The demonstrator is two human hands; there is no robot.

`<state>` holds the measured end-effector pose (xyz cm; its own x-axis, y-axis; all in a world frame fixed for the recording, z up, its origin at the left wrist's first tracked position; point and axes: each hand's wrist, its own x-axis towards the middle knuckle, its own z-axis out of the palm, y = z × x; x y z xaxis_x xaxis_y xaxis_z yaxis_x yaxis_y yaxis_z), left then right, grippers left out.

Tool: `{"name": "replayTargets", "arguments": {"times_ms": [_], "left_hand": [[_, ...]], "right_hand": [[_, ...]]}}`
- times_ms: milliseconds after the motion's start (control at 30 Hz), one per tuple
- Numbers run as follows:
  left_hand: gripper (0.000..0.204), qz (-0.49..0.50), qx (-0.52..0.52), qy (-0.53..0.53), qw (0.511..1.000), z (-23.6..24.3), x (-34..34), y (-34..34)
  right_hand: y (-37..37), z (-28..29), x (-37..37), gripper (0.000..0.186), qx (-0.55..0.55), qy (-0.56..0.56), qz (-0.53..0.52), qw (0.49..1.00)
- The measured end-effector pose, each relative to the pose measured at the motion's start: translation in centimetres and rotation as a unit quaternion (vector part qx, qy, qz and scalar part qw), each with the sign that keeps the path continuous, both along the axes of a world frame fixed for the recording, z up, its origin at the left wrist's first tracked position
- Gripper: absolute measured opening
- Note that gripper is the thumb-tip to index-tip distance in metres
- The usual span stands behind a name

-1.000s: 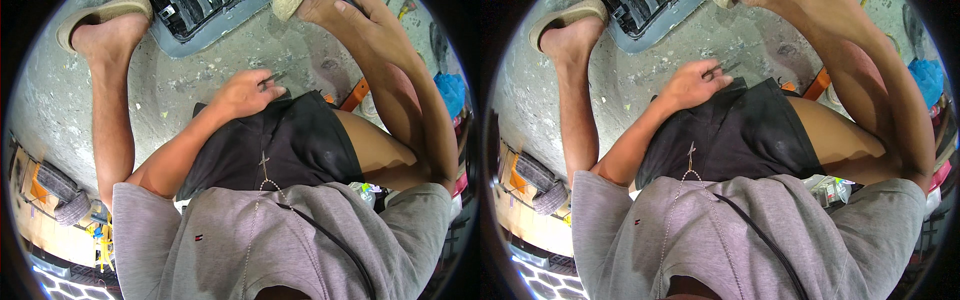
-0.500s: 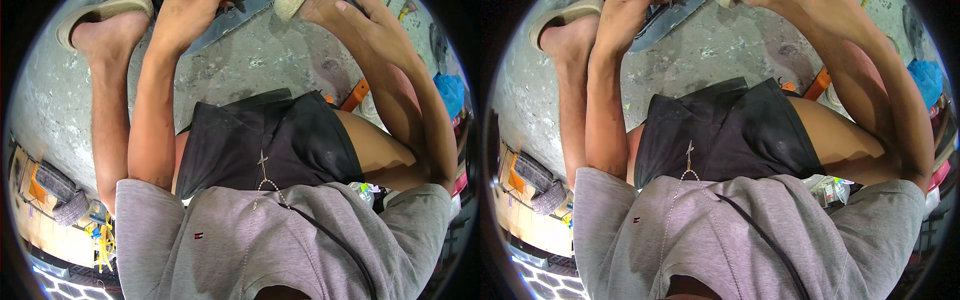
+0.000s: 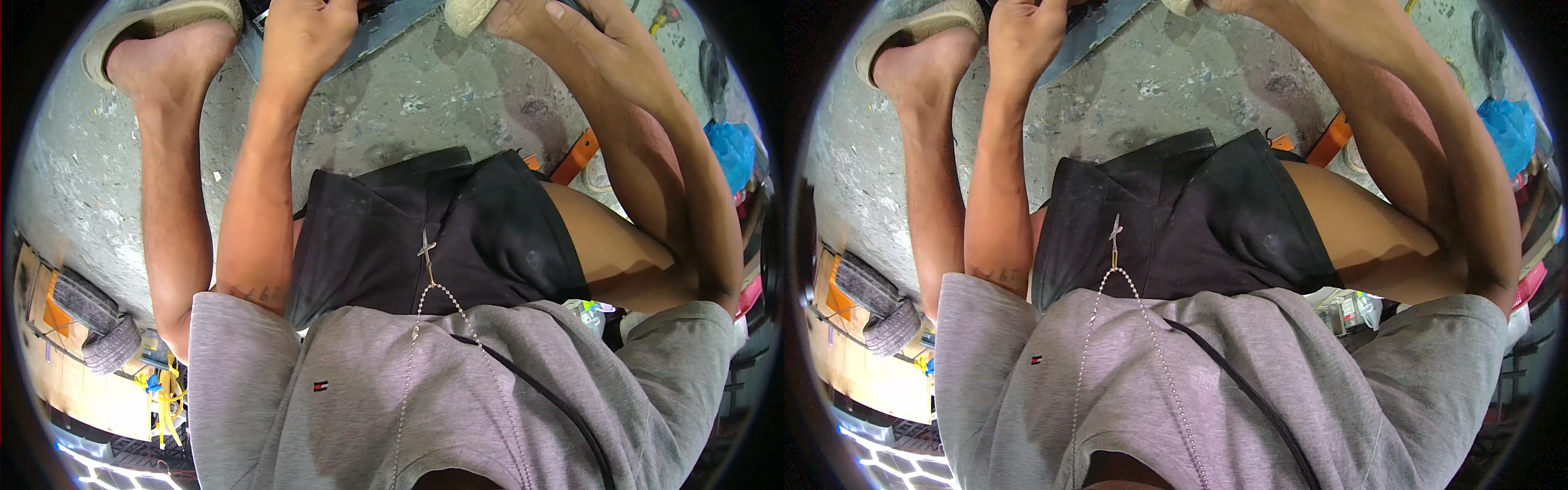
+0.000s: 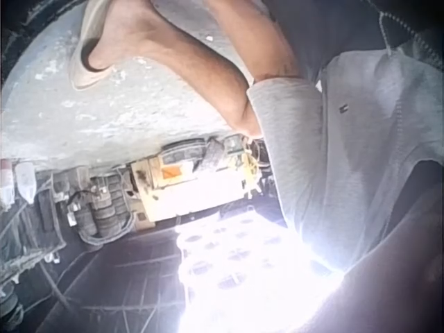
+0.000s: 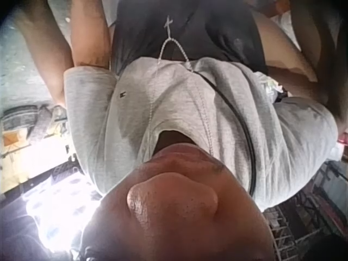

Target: The person is using a hammer and a chisel to repair or separate plastic components of an auto part, possibly a grill or vent.

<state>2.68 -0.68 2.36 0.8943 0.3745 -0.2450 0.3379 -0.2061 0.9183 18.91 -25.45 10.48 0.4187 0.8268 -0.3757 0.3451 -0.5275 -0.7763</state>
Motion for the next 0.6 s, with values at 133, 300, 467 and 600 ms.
{"name": "replayTargets", "arguments": {"times_ms": [133, 300, 467, 600], "left_hand": [[0.019, -0.035, 0.103, -0.042, 0.993, 0.4, -0.3, 0.6], [0.017, -0.044, 0.249, -0.195, 0.948, -3.4, -0.4, -0.4], [0.013, -0.005, 0.225, -0.129, 0.966, -3.4, -1.7, -1.0], [0.007, -0.007, 0.195, -0.147, 0.970, -2.7, -1.3, -0.9]], "right_hand": [[3.8, 3.0, -1.5, 0.035, -0.089, 0.034, -0.047, 0.994], [1.4, 0.9, -2.7, 0.042, -0.088, 0.032, -0.097, 0.991], [4.5, 9.2, -2.8, 0.045, 0.017, -0.157, 0.025, 0.987], [6.1, 12.4, -3.5, 0.048, 0.173, -0.142, -0.055, 0.973]]}}
